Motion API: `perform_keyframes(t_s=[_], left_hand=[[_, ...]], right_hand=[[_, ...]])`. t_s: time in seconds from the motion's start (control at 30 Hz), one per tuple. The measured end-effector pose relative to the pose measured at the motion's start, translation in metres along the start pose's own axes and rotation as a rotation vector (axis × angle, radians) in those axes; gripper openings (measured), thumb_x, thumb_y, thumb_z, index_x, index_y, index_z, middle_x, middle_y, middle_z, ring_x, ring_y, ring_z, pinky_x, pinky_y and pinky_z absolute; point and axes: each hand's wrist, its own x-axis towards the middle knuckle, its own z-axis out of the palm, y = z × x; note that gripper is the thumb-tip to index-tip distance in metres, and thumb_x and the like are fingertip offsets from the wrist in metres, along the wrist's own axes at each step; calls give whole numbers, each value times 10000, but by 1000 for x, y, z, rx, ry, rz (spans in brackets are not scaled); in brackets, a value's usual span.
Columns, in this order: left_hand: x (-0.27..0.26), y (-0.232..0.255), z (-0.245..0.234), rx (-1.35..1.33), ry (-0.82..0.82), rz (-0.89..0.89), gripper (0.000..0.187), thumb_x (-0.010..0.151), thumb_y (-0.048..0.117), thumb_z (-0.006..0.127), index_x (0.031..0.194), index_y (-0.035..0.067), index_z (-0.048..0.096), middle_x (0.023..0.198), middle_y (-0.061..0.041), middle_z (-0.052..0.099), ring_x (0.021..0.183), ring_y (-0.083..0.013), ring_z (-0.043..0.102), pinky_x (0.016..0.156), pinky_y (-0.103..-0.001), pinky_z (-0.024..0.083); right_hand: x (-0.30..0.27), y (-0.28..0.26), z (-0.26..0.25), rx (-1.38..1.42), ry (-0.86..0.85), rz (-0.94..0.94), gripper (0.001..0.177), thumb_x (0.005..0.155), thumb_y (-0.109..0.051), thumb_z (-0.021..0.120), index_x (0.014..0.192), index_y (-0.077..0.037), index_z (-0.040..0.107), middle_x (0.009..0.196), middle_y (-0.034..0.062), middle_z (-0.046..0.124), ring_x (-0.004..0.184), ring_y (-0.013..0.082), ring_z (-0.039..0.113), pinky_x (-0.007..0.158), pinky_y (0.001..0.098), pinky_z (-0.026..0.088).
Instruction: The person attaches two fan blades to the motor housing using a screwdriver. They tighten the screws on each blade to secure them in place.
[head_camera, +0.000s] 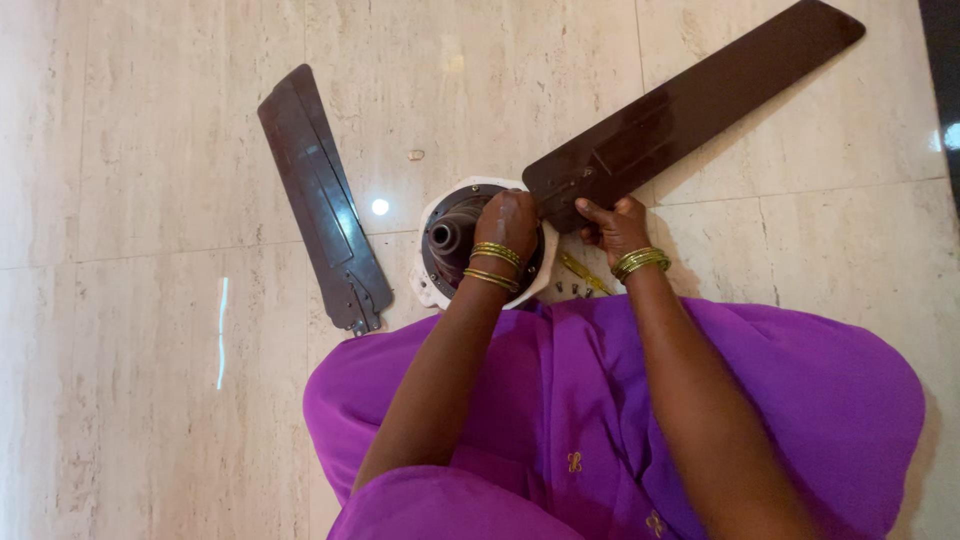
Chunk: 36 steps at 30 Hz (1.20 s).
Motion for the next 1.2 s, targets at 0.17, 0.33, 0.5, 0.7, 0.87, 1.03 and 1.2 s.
perform_keyframes(t_s=[0.17,0.33,0.5,0.7,0.87,1.03,1.2], left_hand=[[3,5,6,-4,191,100,126,831,91,646,861,7,734,894,-227,738,854,-381,733,728,-457,603],[2,14,-10,-7,53,36,114,828,69,684,913,27,748,945,-219,743,919,-366,743,767,-432,615],[-2,18,-25,-51,15,-4,165,824,79,714,969,4,740,981,-232,738,927,-378,738,753,-432,619],[9,21,-40,-72,-123,-104,201,815,71,729,1006,10,745,1019,-248,735,982,-365,739,794,-411,624],[3,32,-48,-52,-78,-171,157,900,60,657,1011,23,761,1015,-228,748,974,-361,744,793,-422,619],[0,36,-50,-30,-114,-152,156,927,85,645,1016,21,756,1018,-221,746,946,-344,754,735,-406,634],[-4,32,-44,41,-57,-47,129,890,84,673,949,37,777,978,-207,759,927,-322,761,729,-382,630]], right_hand=[[2,0,0,3,25,12,315,779,-139,890,962,-76,642,855,76,723,624,160,657,469,298,537],[0,-4,3,12,45,1,339,773,-127,894,969,-83,621,874,77,710,652,176,666,472,310,544],[0,-3,1,14,16,11,330,784,-136,883,1009,-56,655,902,83,725,642,176,650,486,294,531],[2,-1,-1,20,41,9,323,804,-115,879,999,-63,627,892,102,723,609,187,640,460,319,513],[1,-2,0,11,40,10,316,801,-112,875,1010,-52,646,894,106,729,602,183,635,465,318,512],[0,-2,-2,16,35,16,322,795,-103,879,999,-50,635,906,113,731,628,184,659,482,328,529],[4,0,-2,31,50,20,328,782,-99,878,1006,-78,639,913,93,729,637,184,662,493,318,539]])
